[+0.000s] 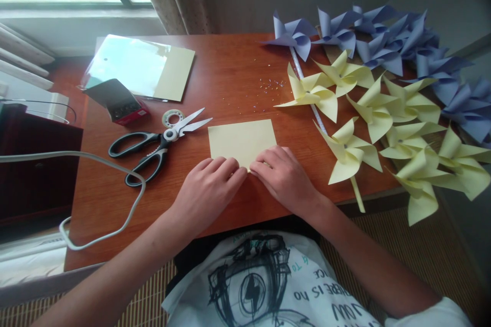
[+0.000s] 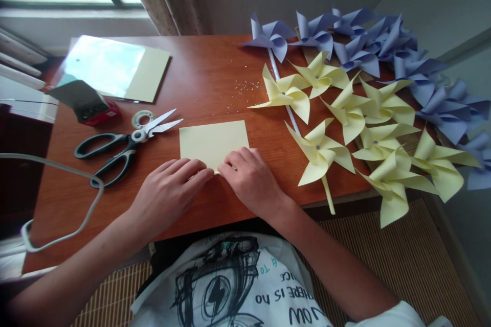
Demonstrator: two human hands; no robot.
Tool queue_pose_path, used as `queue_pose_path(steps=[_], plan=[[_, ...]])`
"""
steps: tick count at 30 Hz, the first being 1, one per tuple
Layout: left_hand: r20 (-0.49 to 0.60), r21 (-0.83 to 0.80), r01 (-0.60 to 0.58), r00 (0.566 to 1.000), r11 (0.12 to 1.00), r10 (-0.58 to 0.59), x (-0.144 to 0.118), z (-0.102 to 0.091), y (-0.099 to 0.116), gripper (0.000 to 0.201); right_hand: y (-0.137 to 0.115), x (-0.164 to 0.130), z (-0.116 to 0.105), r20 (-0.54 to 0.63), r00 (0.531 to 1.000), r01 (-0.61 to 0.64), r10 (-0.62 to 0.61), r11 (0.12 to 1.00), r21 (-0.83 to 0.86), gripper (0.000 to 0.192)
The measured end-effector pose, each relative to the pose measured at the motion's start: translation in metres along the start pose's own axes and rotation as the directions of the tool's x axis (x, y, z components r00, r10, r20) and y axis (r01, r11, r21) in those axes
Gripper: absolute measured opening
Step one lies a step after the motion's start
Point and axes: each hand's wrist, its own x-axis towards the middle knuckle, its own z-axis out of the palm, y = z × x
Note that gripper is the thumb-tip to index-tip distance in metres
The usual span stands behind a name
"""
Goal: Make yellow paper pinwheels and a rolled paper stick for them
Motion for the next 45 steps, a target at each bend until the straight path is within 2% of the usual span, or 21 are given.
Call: queue_pose_path(steps=[8,13,18,25,34,40,45], plan=[[-0.066,0.071,-0.014,0.998,0.997,0.019,-0.0011,-0.0003,0.0052,0.022,0.0054,0.0030,-0.0013,0.000,1.000,0.029,-0.029,1.000,0.006,0.017],[-0.041,0.022,0.009,0.999,1.000,-0.008,-0.0002,0.0016,0.0028,0.022,0.0069,0.0022,-0.0013,-0.006,1.000,0.020,-0.020,0.998,0.064,0.017],[0.014,-0.058,0.040,0.999,0.998,-0.040,0.0001,0.0033,0.0002,0.013,0.0073,0.0037,-0.0019,0.005,0.999,0.041,-0.041,0.997,0.058,0.021],[-0.030,-0.032,0.021,0.999,0.999,-0.022,-0.0007,0.0034,0.0000,0.011,0.0083,0.0045,-0.0025,0.011,0.998,0.065,-0.066,0.997,0.045,0.023],[-0.007,-0.072,0.018,1.000,0.997,-0.019,0.0016,0.0042,-0.0012,0.008,0.0055,-0.0009,-0.0030,-0.013,0.998,0.062,-0.061,0.996,0.062,0.023],[0.026,-0.106,0.033,0.999,0.994,-0.030,0.0017,0.0060,-0.0011,0.005,0.0026,-0.0017,-0.0048,0.013,0.999,0.029,-0.031,0.996,0.084,0.021],[-0.011,-0.099,0.012,1.000,0.995,-0.014,-0.0015,0.0058,0.0015,0.011,0.0028,-0.0021,-0.0043,0.016,1.000,0.009,-0.011,0.995,0.103,0.019]])
